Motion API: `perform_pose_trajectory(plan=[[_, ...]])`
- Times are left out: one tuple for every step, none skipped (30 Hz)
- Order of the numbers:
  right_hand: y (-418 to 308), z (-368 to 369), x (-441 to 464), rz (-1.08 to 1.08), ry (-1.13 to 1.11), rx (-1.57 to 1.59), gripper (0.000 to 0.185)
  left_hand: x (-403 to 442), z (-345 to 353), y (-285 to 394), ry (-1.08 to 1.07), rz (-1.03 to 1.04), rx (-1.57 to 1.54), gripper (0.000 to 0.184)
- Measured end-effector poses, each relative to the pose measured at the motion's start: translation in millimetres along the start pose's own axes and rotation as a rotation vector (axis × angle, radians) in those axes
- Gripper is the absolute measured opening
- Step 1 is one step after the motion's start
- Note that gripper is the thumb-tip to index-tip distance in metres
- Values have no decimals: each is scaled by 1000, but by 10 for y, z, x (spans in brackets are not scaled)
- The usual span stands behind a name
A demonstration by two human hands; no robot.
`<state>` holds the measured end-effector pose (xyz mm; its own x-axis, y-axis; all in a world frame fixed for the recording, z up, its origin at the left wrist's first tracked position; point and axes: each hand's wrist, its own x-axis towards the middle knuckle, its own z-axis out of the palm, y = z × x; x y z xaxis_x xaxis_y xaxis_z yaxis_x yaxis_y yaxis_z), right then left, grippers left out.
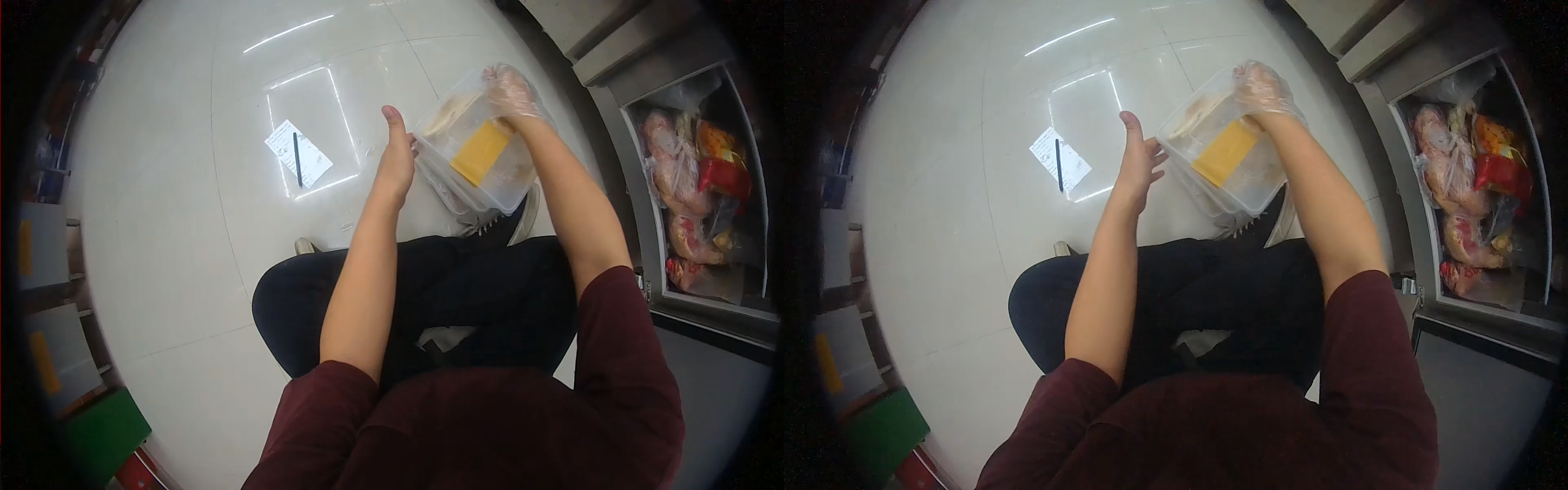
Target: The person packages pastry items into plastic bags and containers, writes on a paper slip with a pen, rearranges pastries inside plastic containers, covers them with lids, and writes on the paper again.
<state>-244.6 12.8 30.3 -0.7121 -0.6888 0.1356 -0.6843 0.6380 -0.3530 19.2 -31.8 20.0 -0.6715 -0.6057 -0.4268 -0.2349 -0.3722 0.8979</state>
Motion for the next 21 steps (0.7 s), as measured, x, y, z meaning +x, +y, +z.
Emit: perform_pose_trajectory(plan=[[73,-12,48,-74,-31,64,31,4,9,5,-5,1,-54,133],[150,-45,119,-150,-60,127,29,5,16,8,21,2,-52,132],[136,-90,147,-226,-92,190,28,-50,28,98,49,2,-50,132],[116,-114,168,-276,-120,155,26,-83,41,137,76,-1,-47,131],[108,-166,217,-323,-144,121,24,-67,55,128,47,10,-49,131],[59,-246,247,-370,-167,89,22,-42,74,116,16,23,-50,131],[-19,-316,250,-456,-179,101,21,3,95,66,13,46,-74,130],[-113,-361,255,-543,-192,113,21,48,116,15,9,70,-97,129],[-200,-356,245,-629,-205,126,20,151,138,-103,34,108,-145,128],[-272,-311,227,-763,-241,122,21,169,162,-119,39,119,-244,126],[-347,-265,215,-897,-275,115,21,185,186,-132,42,131,-344,125],[-419,-234,202,-1030,-306,106,21,128,219,-47,23,116,-495,123],[-496,-194,137,-1014,-322,85,21,105,242,1,6,102,-645,122],[-566,-134,18,-998,-338,66,21,140,235,-42,-67,168,-652,122],[-622,-100,-92,-985,-355,49,20,199,205,-132,-137,235,-658,121],[-693,-138,-186,-923,-333,44,22,233,178,-188,-202,302,-664,121],[-761,-192,-264,-863,-314,41,24,270,169,-248,-198,311,-660,120],[-801,-217,-314,-801,-297,38,26,274,177,-270,-193,319,-657,119],[-767,-163,-346,-826,-227,68,28,268,192,-293,-191,326,-655,118],[-704,-102,-365,-850,-149,94,30,251,211,-308,-191,342,-634,116],[-689,-118,-374,-872,-67,117,32,210,245,-294,-195,360,-613,113]])
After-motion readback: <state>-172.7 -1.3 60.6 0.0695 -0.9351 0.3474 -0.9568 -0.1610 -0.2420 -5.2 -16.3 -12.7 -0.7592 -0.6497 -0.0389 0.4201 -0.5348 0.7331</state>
